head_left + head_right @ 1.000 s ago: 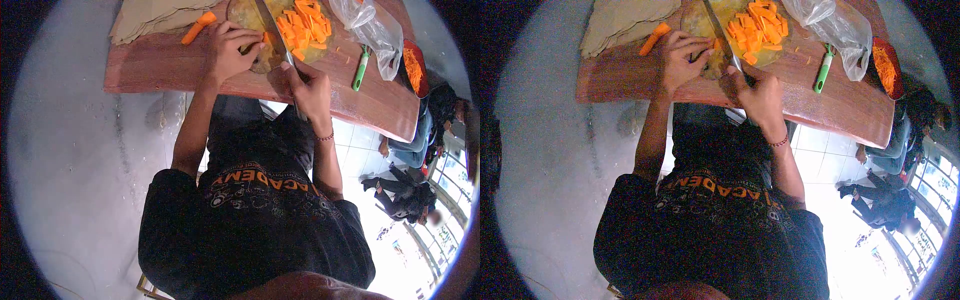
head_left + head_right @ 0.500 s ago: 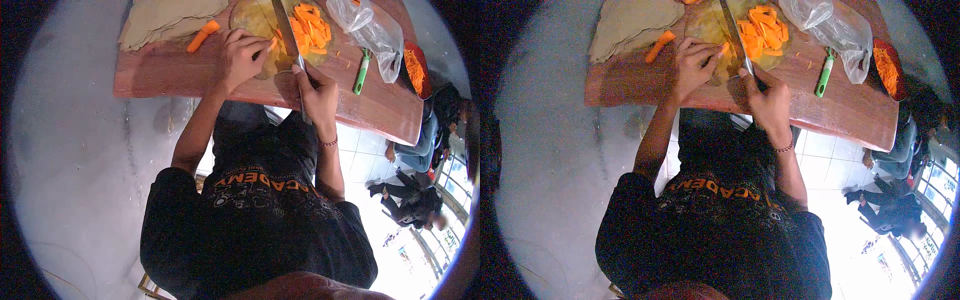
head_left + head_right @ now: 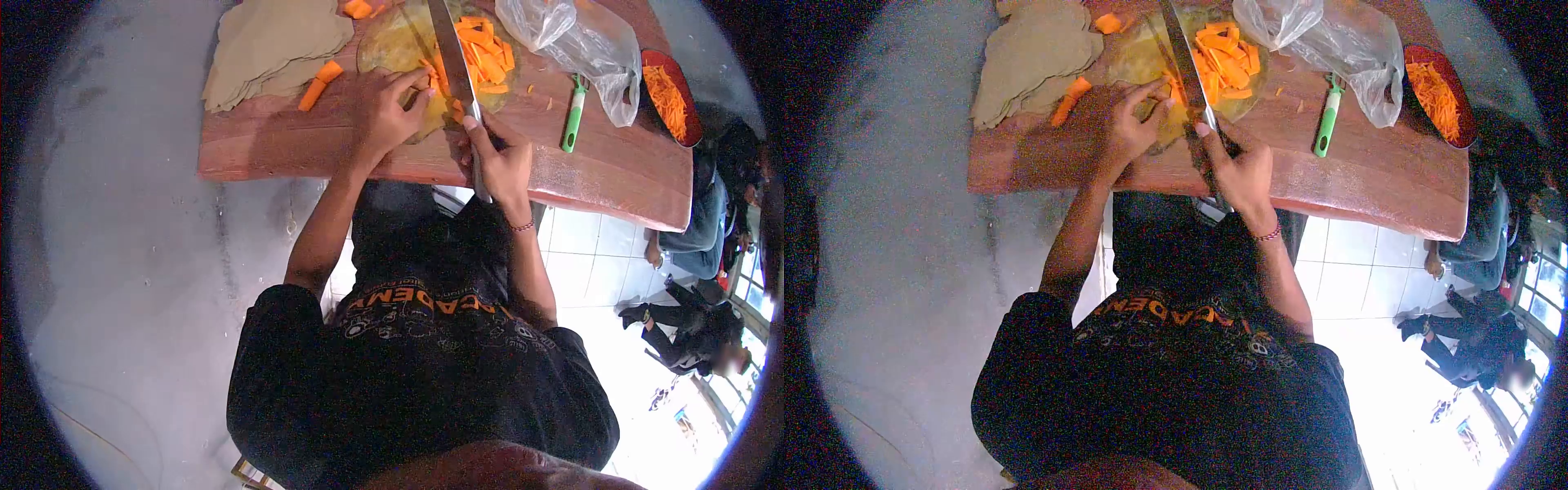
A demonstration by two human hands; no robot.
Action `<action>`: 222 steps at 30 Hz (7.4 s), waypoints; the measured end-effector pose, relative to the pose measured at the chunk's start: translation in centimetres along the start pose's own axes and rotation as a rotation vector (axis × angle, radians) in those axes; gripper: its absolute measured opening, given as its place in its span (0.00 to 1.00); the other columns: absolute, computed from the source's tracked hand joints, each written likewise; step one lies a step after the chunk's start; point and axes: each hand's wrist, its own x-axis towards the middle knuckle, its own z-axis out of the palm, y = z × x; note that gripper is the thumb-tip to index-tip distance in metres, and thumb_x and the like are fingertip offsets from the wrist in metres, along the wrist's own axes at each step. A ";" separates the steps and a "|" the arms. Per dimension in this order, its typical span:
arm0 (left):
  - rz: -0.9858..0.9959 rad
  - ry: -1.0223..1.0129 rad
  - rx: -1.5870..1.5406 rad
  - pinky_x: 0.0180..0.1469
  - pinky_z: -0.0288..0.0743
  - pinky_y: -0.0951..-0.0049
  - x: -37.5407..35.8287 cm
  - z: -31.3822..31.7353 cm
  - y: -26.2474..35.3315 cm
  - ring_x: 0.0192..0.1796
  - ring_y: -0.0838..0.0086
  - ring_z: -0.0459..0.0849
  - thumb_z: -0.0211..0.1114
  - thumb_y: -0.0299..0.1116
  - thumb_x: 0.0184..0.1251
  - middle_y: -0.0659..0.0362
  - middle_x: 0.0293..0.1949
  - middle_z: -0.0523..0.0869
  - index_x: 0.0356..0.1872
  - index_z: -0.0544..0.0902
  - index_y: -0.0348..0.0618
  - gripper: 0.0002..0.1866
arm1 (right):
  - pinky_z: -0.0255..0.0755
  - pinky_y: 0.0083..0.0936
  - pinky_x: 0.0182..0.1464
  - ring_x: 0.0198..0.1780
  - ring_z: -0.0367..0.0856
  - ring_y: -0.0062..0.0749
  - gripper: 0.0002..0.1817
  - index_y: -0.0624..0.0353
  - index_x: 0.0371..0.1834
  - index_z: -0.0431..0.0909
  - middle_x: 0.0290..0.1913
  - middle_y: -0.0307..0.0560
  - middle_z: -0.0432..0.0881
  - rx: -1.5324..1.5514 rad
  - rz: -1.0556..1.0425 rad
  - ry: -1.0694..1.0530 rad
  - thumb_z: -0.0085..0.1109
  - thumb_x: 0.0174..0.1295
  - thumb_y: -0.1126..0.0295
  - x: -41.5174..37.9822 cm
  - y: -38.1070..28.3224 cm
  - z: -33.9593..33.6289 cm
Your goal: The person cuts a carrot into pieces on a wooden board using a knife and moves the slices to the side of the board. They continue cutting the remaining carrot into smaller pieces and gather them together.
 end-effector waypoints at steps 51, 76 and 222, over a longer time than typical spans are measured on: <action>0.087 -0.024 0.212 0.57 0.73 0.59 -0.4 -3.5 -3.9 0.51 0.59 0.81 0.77 0.40 0.57 0.58 0.47 0.88 0.46 0.87 0.44 0.18 | 0.71 0.26 0.27 0.22 0.78 0.20 0.15 0.61 0.43 0.88 0.21 0.42 0.83 -0.363 0.044 -0.144 0.62 0.72 0.60 -0.4 -2.4 0.0; 0.064 -0.102 0.214 0.62 0.64 0.52 -0.8 -2.4 -1.4 0.55 0.60 0.80 0.71 0.43 0.63 0.59 0.47 0.85 0.46 0.86 0.46 0.16 | 0.76 0.41 0.38 0.31 0.86 0.55 0.20 0.62 0.44 0.88 0.24 0.60 0.83 -1.079 -0.238 0.170 0.62 0.67 0.54 5.2 -4.7 -6.0; 0.028 -0.178 -0.080 0.53 0.81 0.73 7.8 -6.1 2.9 0.45 0.74 0.89 0.70 0.34 0.70 0.58 0.46 0.92 0.53 0.89 0.47 0.13 | 0.80 0.46 0.37 0.34 0.87 0.56 0.20 0.53 0.58 0.85 0.35 0.59 0.88 -0.926 -0.487 0.004 0.65 0.65 0.57 0.6 -4.7 -0.5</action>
